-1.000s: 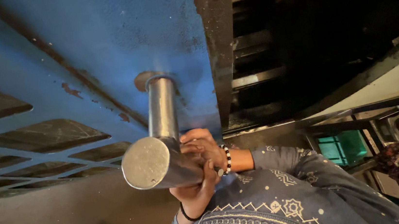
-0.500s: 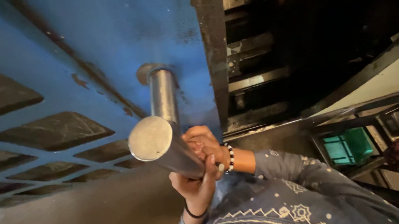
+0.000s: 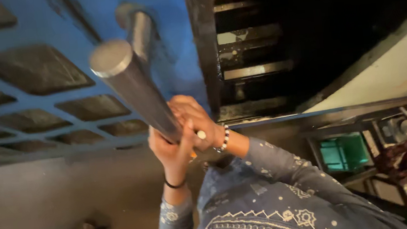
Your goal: The person picks up a long metal rod and rubs it against a blue abrasive surface on a machine to polish it. They then place the rod into a green bin and repeat the process with another rod, handling each one individually.
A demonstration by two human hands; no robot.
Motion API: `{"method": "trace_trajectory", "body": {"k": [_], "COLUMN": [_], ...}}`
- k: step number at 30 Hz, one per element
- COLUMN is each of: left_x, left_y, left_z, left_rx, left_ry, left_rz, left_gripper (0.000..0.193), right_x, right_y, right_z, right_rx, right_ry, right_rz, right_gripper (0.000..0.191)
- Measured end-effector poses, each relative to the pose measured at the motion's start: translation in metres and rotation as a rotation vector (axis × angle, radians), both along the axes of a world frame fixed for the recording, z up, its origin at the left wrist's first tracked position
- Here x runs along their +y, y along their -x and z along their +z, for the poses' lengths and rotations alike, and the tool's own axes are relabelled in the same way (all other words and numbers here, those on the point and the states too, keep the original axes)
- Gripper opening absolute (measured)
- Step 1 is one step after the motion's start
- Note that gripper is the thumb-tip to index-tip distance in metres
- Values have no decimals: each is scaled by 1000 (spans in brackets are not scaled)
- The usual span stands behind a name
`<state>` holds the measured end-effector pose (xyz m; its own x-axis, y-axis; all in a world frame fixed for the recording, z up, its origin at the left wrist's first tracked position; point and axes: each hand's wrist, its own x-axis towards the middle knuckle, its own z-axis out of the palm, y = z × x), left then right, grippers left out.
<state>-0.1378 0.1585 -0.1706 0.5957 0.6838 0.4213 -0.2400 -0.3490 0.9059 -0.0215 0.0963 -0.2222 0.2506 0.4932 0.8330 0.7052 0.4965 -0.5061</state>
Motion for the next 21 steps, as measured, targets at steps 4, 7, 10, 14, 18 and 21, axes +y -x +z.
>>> {"method": "trace_trajectory", "body": {"k": [4,7,10,14,18,21], "left_x": [-21,-31,-37,-48,-66,-82], "left_y": [-7,-11,-12,-14,-17,-23], "left_z": [3,7,9,9,12,12], "left_rx": [-29,-46,-90,-184,-217,-192], "left_ry": [-63,-73,-40,-6,34,-16], "left_rz": [100,107,48,-13,-77,-59], "left_gripper": [32,32,30,29,30,31], "right_x": [-26,-42,-49,-60,-78,-96], "right_y": [-13,-28,-36,-40,-42,-48], "right_z": [13,23,28,33,36,35], "right_rx": [-12,-50,-52,-87,-44,-91], "right_ry": [113,217,254,308,306,271], "right_rz": [68,191,240,226,246,206], "right_gripper": [40,51,57,50,53,49]}}
